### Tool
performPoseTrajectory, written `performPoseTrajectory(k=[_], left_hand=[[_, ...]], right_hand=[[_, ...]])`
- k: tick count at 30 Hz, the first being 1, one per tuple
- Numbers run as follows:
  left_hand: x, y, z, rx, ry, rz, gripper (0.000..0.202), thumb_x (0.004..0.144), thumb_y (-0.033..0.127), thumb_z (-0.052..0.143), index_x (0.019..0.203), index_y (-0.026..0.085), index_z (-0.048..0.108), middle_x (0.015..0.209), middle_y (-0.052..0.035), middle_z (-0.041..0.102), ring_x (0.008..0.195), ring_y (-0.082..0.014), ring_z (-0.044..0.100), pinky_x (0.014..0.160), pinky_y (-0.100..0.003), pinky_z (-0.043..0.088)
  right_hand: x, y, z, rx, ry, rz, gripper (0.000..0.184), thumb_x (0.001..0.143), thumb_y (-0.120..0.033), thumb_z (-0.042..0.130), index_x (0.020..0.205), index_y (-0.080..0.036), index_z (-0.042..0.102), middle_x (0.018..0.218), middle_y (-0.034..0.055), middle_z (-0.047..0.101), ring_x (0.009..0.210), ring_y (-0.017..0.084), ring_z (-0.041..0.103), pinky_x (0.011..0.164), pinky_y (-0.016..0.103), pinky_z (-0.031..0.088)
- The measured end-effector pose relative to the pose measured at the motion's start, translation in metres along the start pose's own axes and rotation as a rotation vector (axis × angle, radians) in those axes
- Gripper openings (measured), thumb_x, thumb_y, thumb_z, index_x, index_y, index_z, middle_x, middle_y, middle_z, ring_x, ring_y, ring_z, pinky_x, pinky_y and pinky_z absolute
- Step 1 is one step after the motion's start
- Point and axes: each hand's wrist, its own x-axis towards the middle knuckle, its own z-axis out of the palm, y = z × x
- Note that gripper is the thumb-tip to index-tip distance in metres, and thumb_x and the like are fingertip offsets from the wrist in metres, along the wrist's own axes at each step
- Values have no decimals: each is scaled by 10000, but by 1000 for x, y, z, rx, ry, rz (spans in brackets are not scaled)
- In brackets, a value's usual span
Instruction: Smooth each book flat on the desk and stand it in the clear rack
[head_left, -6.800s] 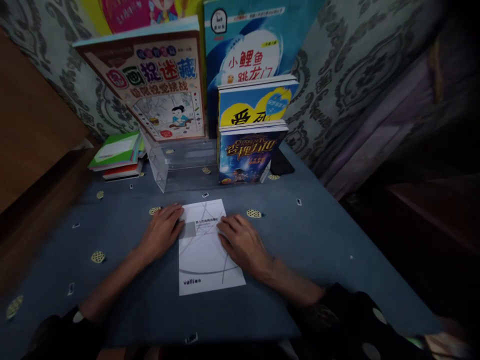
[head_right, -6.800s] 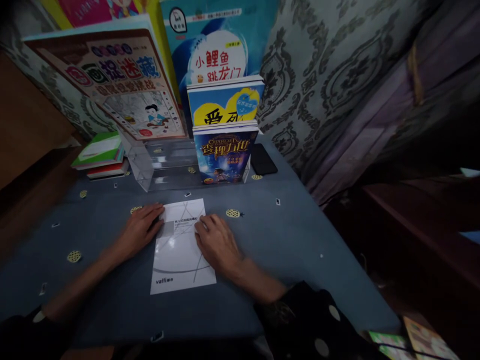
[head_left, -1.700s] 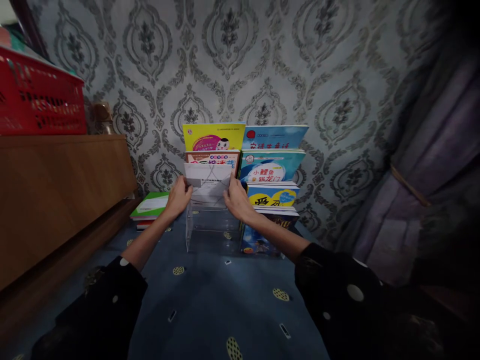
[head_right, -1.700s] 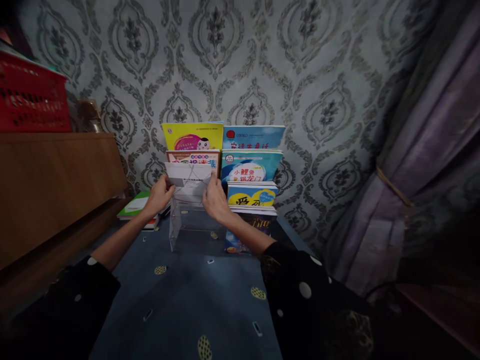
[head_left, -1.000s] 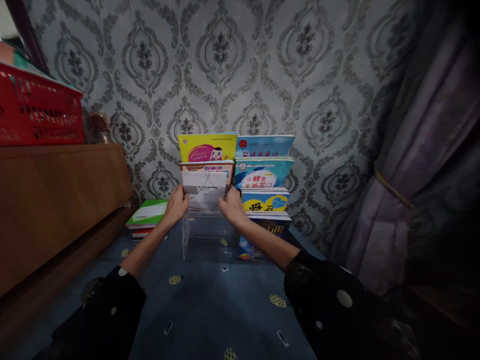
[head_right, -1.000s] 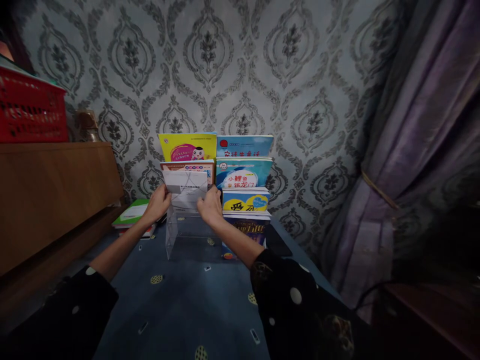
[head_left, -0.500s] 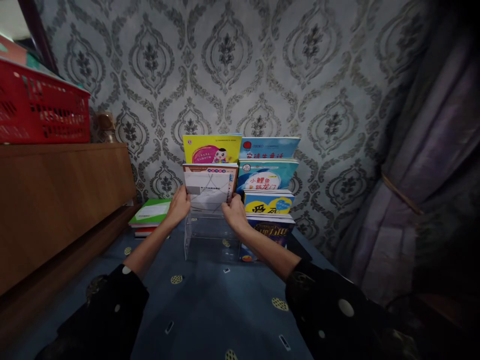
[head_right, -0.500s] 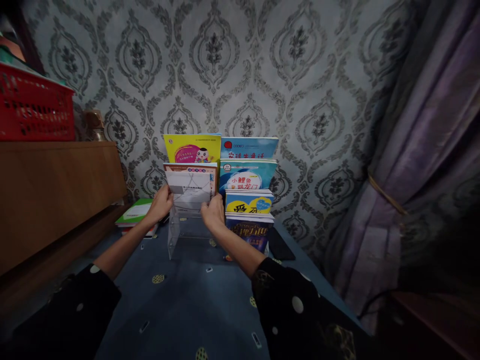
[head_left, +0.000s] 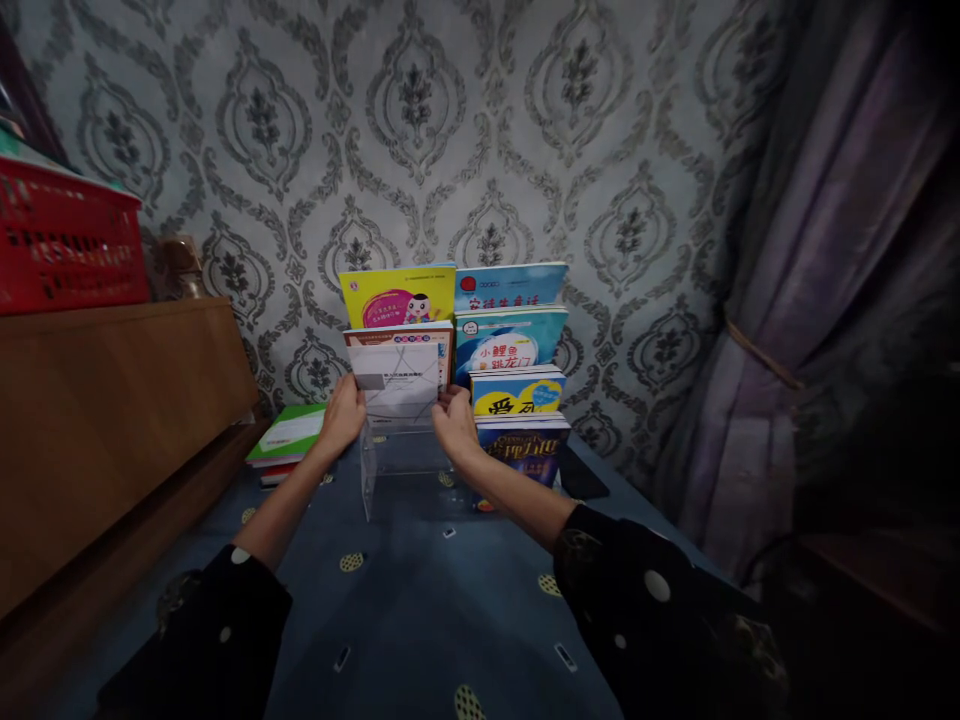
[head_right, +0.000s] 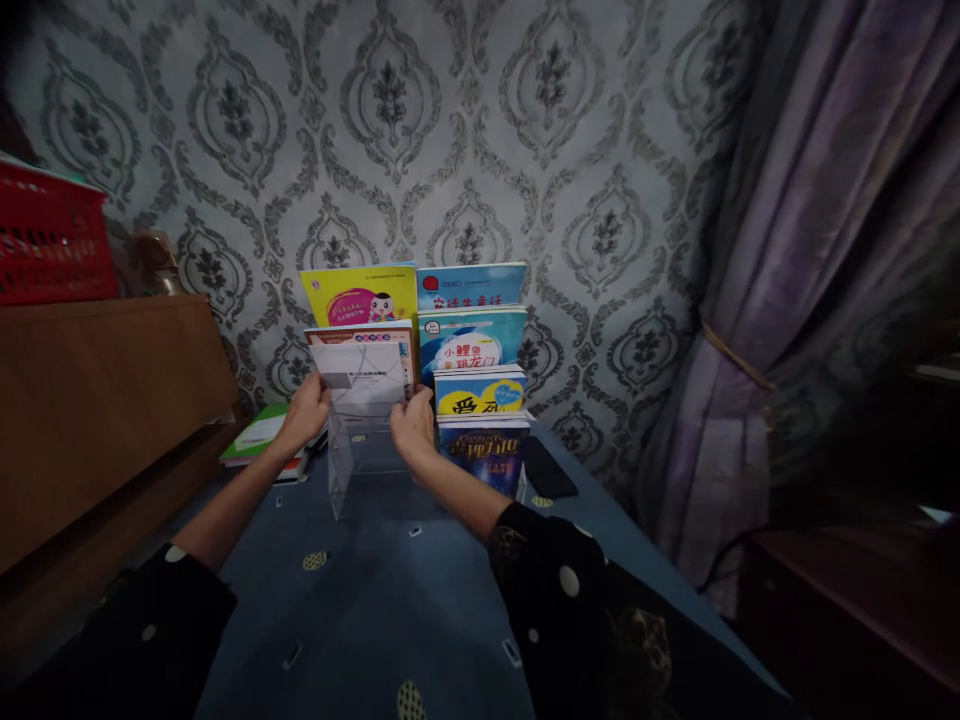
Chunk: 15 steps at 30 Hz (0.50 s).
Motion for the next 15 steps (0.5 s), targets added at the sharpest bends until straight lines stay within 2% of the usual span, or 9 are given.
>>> performPoseTrajectory(k=[9, 15], left_hand=[[-1, 1, 0, 19, -20, 4, 137, 875, 121, 419, 933, 189, 523, 1000, -119, 606, 1055, -283, 587, 977, -454, 479], [-1, 0, 0, 11, -44, -7, 152, 886, 114, 411, 958, 171, 532, 1045, -137, 598, 1111, -294, 574, 1008, -464, 460]], right_hand=[[-1, 8, 8, 20, -39, -20, 474, 758, -133, 498, 1229, -159, 535, 1141, 131, 694, 1082, 264, 671, 996, 425, 524], [-3, 6, 6, 0, -45, -32, 486, 744, -135, 497, 1227, -139, 554, 1168, 144, 682, 1090, 269, 659, 998, 441, 521]])
